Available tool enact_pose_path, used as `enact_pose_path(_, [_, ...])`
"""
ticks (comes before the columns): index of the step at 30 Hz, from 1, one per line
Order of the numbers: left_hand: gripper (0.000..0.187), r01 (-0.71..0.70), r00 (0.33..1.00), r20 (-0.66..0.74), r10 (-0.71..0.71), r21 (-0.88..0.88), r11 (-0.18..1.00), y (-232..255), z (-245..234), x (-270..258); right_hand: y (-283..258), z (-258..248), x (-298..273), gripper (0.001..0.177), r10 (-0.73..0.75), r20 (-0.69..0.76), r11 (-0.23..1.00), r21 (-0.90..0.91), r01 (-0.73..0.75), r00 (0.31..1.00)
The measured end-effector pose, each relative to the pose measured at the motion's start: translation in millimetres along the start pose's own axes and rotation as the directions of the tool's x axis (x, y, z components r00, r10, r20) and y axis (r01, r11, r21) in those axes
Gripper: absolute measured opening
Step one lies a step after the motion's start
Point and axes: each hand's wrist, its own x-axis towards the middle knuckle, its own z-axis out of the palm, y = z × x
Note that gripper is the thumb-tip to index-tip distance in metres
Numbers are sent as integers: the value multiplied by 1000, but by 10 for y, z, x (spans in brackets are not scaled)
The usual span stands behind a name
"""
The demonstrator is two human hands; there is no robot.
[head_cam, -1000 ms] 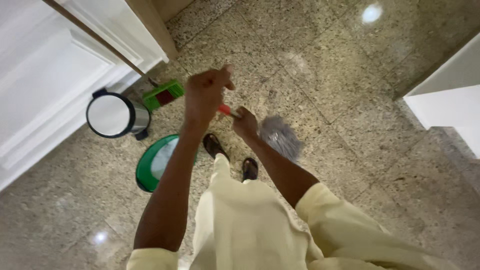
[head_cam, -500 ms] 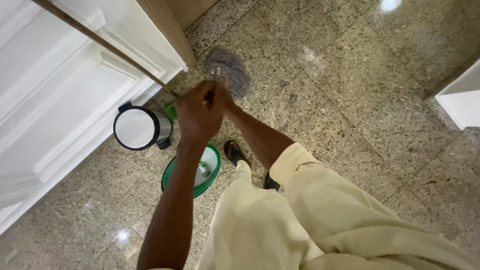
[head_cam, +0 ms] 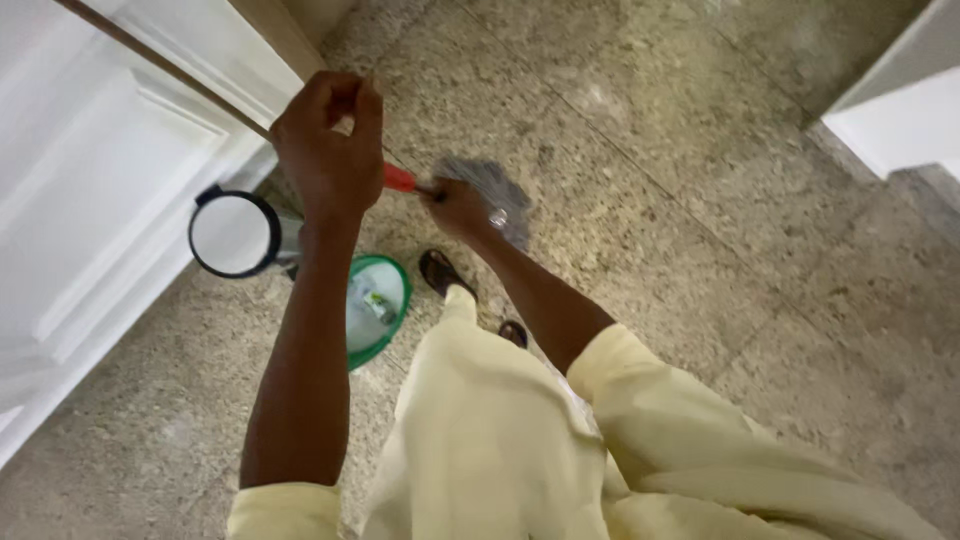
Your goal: The person mops a tiled floor using a string mop and a green bucket. They repeatedly mop the floor, dip the mop into the bucket to wet it, and wring it out by hand before continuing to clean the area.
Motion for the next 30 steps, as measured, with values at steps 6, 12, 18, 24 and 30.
enact_pose_path(6, [23, 135, 986, 94, -139, 46, 990, 438, 587, -850, 1127, -212, -1257, 35, 96, -158, 985, -125, -117, 983])
enact_pose_path(12, [25, 680, 677, 586, -445, -267, 683, 944, 1347, -1676, 2146, -455, -2267, 35, 260, -246, 953, -93, -290, 934])
enact_pose_path(18, [42, 802, 507, 794, -335, -292, 522, 1288, 1492, -2189, 2728, -431, -2804, 33, 338, -374, 931, -1, -365, 864])
enact_pose_path(24, [40, 805, 463, 753, -467, -137, 577, 1358, 1224, -2324, 2653, -167, -2943, 25, 247, -448, 966, 40, -257, 859])
enact_pose_path(30, [41, 842, 494, 751, -439, -286, 458, 1342, 721, -2754, 2619, 157, -3245, 22, 15, -461, 999, -26, -31, 888])
